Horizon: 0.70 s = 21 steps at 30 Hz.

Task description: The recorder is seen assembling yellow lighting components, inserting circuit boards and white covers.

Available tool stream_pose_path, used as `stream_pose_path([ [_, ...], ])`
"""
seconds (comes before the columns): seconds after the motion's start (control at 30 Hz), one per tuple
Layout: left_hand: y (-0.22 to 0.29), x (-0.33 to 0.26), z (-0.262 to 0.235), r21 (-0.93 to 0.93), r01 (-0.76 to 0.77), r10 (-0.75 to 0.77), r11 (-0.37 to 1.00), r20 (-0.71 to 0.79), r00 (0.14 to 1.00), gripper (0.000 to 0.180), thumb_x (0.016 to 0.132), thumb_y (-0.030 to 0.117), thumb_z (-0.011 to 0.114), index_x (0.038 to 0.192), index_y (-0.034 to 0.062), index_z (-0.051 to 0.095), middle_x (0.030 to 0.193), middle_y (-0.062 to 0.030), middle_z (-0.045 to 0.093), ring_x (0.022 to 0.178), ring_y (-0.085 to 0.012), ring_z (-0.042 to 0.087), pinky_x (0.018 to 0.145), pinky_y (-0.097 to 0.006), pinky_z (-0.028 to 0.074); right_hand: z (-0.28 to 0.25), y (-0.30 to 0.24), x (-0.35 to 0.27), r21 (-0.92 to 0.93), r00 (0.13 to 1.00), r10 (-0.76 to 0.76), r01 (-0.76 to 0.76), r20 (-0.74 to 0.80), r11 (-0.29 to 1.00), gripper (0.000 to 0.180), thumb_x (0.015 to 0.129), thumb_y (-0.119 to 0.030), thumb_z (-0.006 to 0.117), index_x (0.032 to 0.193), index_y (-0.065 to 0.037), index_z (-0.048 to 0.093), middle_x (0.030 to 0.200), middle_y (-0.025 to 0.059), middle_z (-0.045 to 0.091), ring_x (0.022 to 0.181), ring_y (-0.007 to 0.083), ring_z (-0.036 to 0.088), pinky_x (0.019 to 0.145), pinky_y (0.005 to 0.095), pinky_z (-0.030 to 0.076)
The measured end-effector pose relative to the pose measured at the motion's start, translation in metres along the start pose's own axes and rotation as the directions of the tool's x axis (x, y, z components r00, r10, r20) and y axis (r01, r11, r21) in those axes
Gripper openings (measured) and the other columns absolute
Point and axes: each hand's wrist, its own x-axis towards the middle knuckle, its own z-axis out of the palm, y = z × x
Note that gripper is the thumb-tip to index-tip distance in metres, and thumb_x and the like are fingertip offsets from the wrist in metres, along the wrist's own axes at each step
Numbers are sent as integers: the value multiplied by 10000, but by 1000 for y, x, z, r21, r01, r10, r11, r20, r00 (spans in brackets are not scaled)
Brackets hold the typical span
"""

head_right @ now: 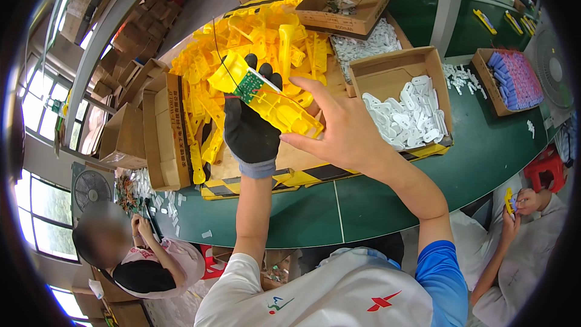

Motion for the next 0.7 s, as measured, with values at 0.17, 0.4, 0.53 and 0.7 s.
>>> stream_pose_path([
  [0.17, 12, 2, -7, 16, -39, 39, 999, 21, 999, 537, 1011, 279, 461, 1490, 85, 317, 1488, -183, 396, 1289, -337, 496, 1087, -541, 400, 2, 5, -8, -147, 971, -237, 238, 21, 960, 629, 723, -321, 838, 1229, -35, 598, 799, 98, 676, 610, 189, 631, 547, 293, 476],
  [0.4, 11, 3, -9, 76, -49, 57, 996, -103, 993, 548, 998, 376, 481, 1444, 75, 380, 1389, -179, 493, 1139, -315, 592, 939, -453, 510, -6, -18, -17, -10, 968, -89, 94, 237, 995, 366, 789, -165, 781, 1109, -39, 658, 691, 51, 658, 510, 98, 583, 487, 226, 424],
  [0.53, 15, 9, -13, 83, -57, 70, 995, -174, 982, 514, 1013, 389, 456, 1418, 77, 410, 1339, -151, 541, 1099, -291, 610, 905, -421, 516, -3, -6, -11, 100, 955, -85, 59, 285, 993, 117, 850, -101, 719, 924, -16, 688, 665, 56, 661, 536, 108, 606, 507, 231, 446],
  [0.7, 12, 14, -12, 95, -26, 42, 995, -168, 985, 464, 1015, 317, 456, 1412, 83, 410, 1344, -153, 539, 1139, -302, 600, 945, -437, 499, -18, -8, -5, 37, 941, 76, -93, 330, 995, 215, 826, -170, 757, 963, -17, 693, 815, 91, 705, 679, 159, 662, 620, 260, 499],
])
